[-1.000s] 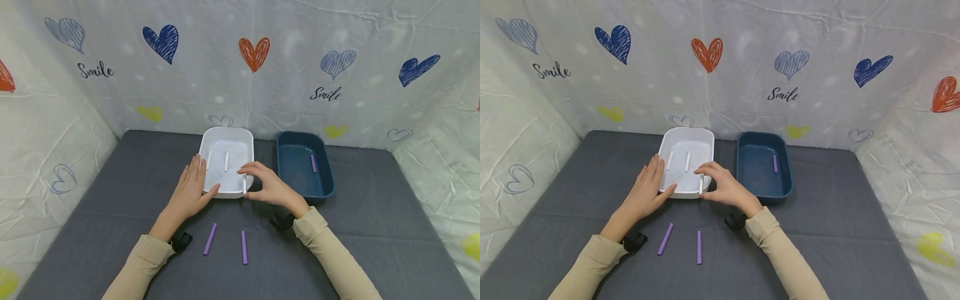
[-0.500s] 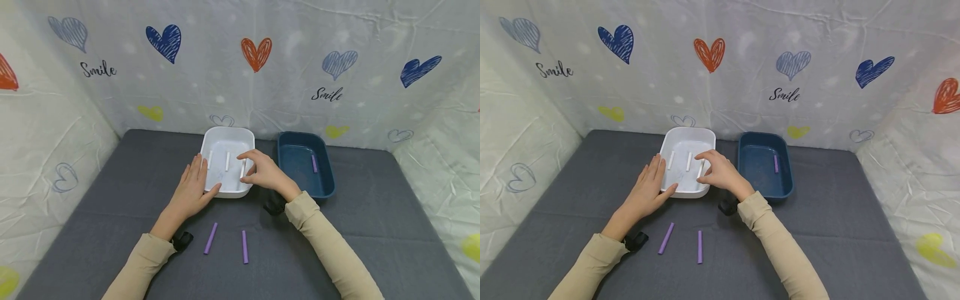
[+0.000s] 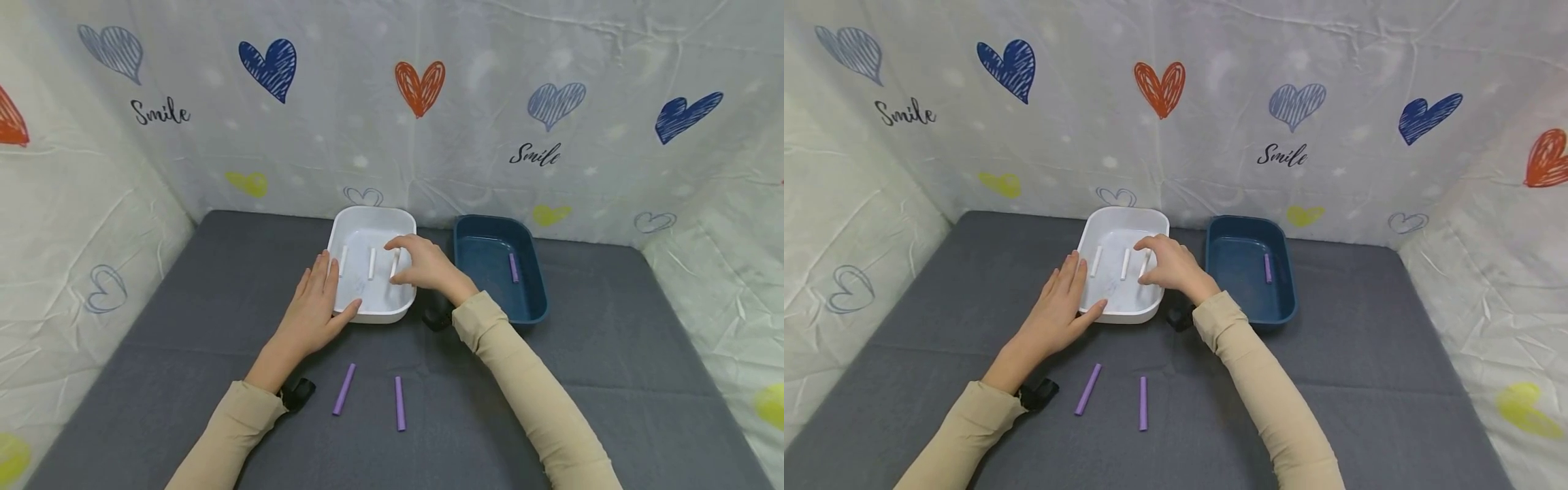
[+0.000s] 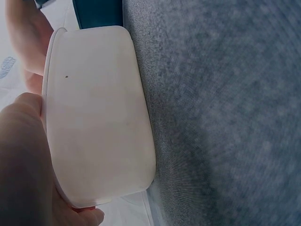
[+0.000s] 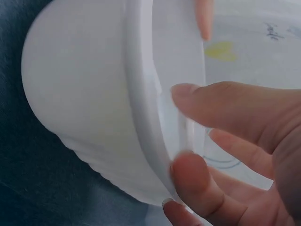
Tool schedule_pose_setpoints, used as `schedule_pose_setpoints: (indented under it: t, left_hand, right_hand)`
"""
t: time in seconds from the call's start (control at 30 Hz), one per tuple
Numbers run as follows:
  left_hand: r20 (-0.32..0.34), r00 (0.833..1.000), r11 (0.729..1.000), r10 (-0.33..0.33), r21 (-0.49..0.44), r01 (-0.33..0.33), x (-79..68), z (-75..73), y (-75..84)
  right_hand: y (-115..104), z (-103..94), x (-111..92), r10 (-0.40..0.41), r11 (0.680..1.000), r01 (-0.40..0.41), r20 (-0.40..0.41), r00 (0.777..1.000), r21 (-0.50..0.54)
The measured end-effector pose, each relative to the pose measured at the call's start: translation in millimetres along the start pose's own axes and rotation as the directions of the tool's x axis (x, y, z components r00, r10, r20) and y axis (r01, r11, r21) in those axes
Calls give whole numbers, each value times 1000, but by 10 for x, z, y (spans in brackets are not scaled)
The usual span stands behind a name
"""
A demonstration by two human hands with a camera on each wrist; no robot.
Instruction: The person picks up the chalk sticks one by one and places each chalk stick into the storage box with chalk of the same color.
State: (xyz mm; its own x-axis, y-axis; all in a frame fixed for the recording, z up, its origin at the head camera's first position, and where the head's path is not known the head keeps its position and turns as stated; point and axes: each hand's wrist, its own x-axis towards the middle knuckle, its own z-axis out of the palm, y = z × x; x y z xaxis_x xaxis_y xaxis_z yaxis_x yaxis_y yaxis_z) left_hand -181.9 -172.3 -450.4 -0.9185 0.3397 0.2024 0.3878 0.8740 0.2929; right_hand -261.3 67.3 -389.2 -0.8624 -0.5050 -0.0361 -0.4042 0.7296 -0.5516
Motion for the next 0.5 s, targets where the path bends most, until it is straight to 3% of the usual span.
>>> schedule_pose_setpoints:
  t: [0.23, 0.5]
  left_hand:
    - [1, 1000, 1000, -2, -2, 2, -5, 4, -11]
    - [-8, 1000, 1000, 7, -9, -7, -10, 3, 0]
  right_hand:
    - [8, -5, 182, 53, 998, -51, 35, 998, -38]
    - [-3, 23, 301, 132, 973, -125, 26, 991, -196]
